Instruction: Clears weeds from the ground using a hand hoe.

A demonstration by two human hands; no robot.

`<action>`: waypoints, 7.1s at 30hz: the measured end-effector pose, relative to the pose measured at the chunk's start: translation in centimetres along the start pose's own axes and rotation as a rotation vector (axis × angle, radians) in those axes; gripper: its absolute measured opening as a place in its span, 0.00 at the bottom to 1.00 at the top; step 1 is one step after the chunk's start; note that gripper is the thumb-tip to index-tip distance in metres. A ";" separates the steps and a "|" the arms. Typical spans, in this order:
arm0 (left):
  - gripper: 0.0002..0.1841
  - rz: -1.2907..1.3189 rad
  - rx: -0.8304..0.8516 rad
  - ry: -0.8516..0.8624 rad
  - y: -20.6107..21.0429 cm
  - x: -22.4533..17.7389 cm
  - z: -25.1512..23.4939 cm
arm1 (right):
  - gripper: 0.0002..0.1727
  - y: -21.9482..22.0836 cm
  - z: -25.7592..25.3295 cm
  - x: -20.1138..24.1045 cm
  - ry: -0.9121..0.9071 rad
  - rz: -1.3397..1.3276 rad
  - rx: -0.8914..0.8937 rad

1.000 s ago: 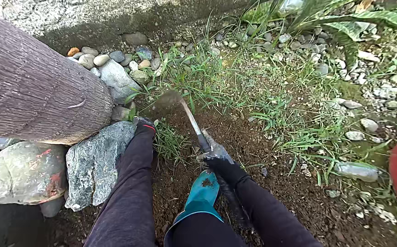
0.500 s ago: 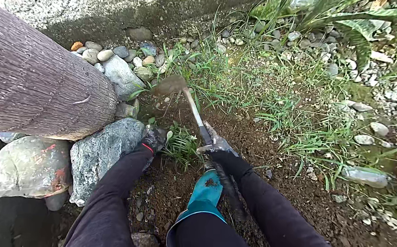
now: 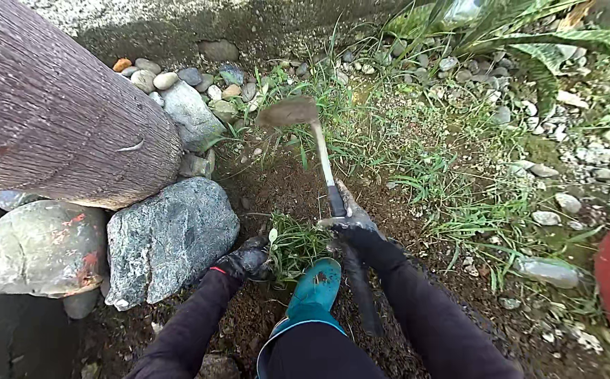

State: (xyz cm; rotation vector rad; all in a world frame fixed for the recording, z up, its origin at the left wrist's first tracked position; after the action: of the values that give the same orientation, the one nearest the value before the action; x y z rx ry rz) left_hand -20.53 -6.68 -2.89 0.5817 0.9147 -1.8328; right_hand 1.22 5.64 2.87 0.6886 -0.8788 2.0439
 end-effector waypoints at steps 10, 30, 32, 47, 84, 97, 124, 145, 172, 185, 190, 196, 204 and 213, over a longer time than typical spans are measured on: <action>0.20 -0.621 -0.189 0.017 -2.5 -1.0 -1.6 | 0.60 -2.1 0.1 -1.0 0.045 0.010 0.006; 0.49 -0.653 -0.228 -0.069 2.7 -1.7 2.1 | 0.62 -4.4 3.5 -5.3 0.063 0.628 0.197; 0.56 -0.701 -0.204 -0.078 4.7 -2.1 2.1 | 0.62 -6.4 4.5 -4.9 0.045 0.542 0.170; 0.27 -0.301 -0.132 0.221 7.3 0.9 3.3 | 0.62 -9.2 10.6 -6.4 0.165 0.398 0.125; 0.38 -0.879 0.243 0.359 11.2 -8.0 -4.6 | 0.61 -10.5 11.2 -7.7 0.261 0.342 0.008; 0.24 -0.446 -0.044 0.170 7.2 -2.6 2.5 | 0.60 -8.6 10.0 -6.6 0.134 0.339 0.025; 0.29 -0.014 -0.461 0.078 10.1 5.6 6.9 | 0.63 -14.6 15.6 -7.5 -0.030 0.116 -0.320; 0.31 -0.426 -0.200 0.052 5.5 -3.3 -5.3 | 0.62 -19.2 16.4 -8.1 -0.009 0.396 -0.414; 0.23 -1.120 0.137 0.397 2.5 -9.1 -4.2 | 0.50 -25.0 22.5 -17.9 0.175 0.876 -0.391; 0.21 -1.041 0.300 0.314 4.5 -1.4 -1.7 | 0.54 -24.5 20.8 -18.0 0.198 0.866 -0.360; 0.19 -1.043 0.216 0.145 2.4 1.3 6.1 | 0.53 -24.6 20.4 -18.9 0.175 0.844 -0.368; 0.23 -1.060 0.246 0.014 7.8 1.6 4.7 | 0.58 -24.4 20.3 -17.7 0.183 0.891 -0.329; 0.25 -0.878 -0.035 -0.268 2.9 6.4 8.3 | 0.55 -23.9 20.9 -16.6 0.191 0.922 -0.342; 0.28 -0.439 -0.088 0.008 6.0 1.1 4.1 | 0.56 -23.6 20.6 -17.0 0.191 0.954 -0.392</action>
State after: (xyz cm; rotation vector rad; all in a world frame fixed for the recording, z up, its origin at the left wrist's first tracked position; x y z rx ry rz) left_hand -15.49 -12.03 -3.23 0.3502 1.1930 -2.1632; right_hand 33.31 -7.34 11.51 -0.2133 -1.6327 2.5401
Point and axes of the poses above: each hand's wrist, its own z-axis away from the middle knuckle, its own y-axis out of the palm, x = y × z, the point moved 2 cm from there along -z, towards the middle knuckle, and after that the axes turned 8 degrees about -x, right-handed, at the moved point
